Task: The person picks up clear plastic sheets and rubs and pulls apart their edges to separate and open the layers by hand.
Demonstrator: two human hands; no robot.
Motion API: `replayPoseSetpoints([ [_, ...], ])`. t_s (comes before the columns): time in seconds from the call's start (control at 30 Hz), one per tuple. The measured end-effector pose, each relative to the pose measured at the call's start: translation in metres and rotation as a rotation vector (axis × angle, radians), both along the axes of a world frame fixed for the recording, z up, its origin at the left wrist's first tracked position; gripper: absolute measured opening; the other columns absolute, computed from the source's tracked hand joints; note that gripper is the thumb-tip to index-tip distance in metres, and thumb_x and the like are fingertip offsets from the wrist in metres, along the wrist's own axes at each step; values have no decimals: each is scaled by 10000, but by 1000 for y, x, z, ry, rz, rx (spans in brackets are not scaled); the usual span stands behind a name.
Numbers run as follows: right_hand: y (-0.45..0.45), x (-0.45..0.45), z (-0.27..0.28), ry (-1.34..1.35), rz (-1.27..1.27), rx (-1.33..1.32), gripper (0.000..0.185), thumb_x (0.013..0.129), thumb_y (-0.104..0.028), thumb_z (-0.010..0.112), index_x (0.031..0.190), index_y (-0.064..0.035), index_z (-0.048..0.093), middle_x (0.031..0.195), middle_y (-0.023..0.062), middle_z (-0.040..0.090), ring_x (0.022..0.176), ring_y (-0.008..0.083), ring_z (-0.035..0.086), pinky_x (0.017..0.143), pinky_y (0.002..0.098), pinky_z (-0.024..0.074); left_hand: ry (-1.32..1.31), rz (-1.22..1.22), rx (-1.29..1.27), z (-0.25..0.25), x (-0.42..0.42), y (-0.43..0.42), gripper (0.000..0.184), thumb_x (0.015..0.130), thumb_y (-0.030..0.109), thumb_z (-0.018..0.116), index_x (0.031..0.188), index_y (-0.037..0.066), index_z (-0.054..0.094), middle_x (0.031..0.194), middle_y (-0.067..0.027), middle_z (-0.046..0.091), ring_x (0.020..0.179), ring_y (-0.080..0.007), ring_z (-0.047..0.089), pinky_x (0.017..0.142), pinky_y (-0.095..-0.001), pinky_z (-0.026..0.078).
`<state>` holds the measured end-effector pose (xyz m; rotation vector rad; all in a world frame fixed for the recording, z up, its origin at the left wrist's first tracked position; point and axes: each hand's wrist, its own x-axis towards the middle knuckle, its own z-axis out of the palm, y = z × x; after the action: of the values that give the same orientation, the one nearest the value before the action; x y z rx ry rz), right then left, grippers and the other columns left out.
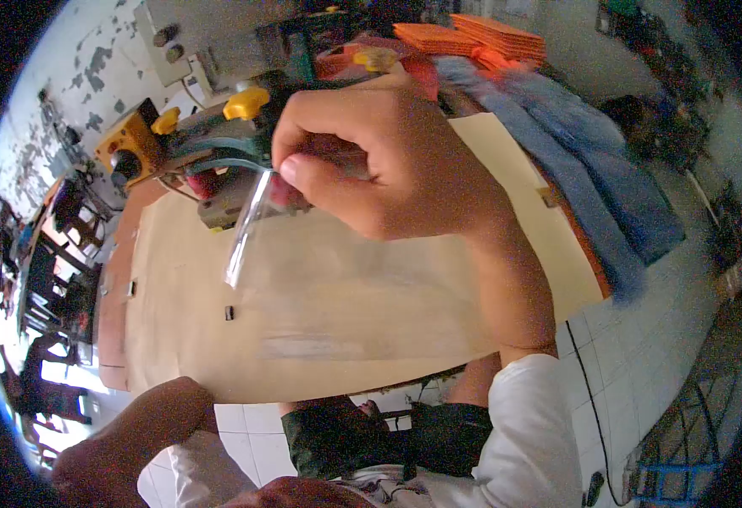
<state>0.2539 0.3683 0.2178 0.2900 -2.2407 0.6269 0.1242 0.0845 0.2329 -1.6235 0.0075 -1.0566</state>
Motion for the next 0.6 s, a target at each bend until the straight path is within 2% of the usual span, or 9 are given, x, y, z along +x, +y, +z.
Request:
replayPoseSetpoints([
  [0.03, -1, 1, 2, -17, -16, -2, 57, 816, -60, 598, 795, -9, 613, 692, 67, 675, 644, 144, 669, 598, 275, 514, 10, 0, -5, 2, -3, 2, 297, 888, 386, 612, 749, 172, 459, 558, 60, 337, 442, -36, 355, 424, -220, 227],
  [0.1, -1, 2, 2, -27, 0, -27, 57, 821, -62, 599, 796, -12, 614, 699, 62, 676, 649, 126, 665, 583, 266, 504, -33, 24, -89, 5, -9, 4, 300, 910, 435, 591, 795, 194, 454, 563, 67, 364, 410, -28, 338, 399, -212, 253],
  [0.17, 0, 3, 3, -37, -33, -7, 55, 823, -60, 600, 796, -14, 614, 697, 59, 674, 654, 113, 664, 579, 258, 502, -93, -164, -110, 7, -14, 10, 315, 935, 478, 549, 812, 209, 439, 555, 80, 365, 381, -2, 332, 369, -196, 276],
  [0.2, 0, 3, 3, -35, -29, -9, 55, 823, -60, 600, 796, -14, 614, 697, 59, 674, 654, 113, 664, 579, 258, 502, -159, -220, -76, 9, -16, 17, 325, 940, 526, 516, 858, 215, 466, 557, 107, 411, 398, 23, 392, 364, -190, 329],
  [0.23, 1, 4, 3, -37, -42, 5, 51, 824, -55, 599, 797, -15, 616, 697, 58, 675, 648, 110, 660, 570, 254, 495, -106, -405, -274, -4, -33, -11, 282, 926, 485, 575, 1060, 241, 531, 793, 80, 657, 473, -39, 547, 421, -175, 405],
  [0.3, 1, 4, 3, -42, -52, 15, 48, 824, -50, 597, 797, -16, 617, 698, 56, 675, 642, 107, 657, 560, 250, 488, -154, -474, -386, -11, -52, -18, 271, 899, 445, 605, 995, 197, 554, 763, 50, 652, 481, -60, 552, 430, -189, 406],
  [0.37, 0, 3, 2, -7, 0, -40, 42, 822, -47, 600, 797, -19, 618, 693, 52, 671, 615, 102, 641, 527, 238, 457, -238, -287, -495, -8, -65, -7, 265, 872, 405, 636, 931, 153, 576, 733, 20, 647, 489, -80, 556, 438, -203, 406],
  [0.5, 1, 2, 1, 14, -13, -15, 42, 824, -47, 600, 799, -19, 618, 696, 53, 673, 614, 99, 642, 523, 232, 453, -322, 267, -759, 1, -77, 29, 271, 819, 324, 696, 802, 64, 621, 673, -40, 637, 505, -121, 566, 455, -230, 407],
  [0.6, 1, 3, 2, -45, -29, -24, 41, 824, -50, 605, 805, -17, 620, 707, 59, 680, 626, 103, 651, 541, 239, 471, -333, 424, -978, 5, -67, 55, 289, 779, 264, 742, 706, -2, 655, 628, -84, 630, 516, -152, 572, 467, -250, 407],
])
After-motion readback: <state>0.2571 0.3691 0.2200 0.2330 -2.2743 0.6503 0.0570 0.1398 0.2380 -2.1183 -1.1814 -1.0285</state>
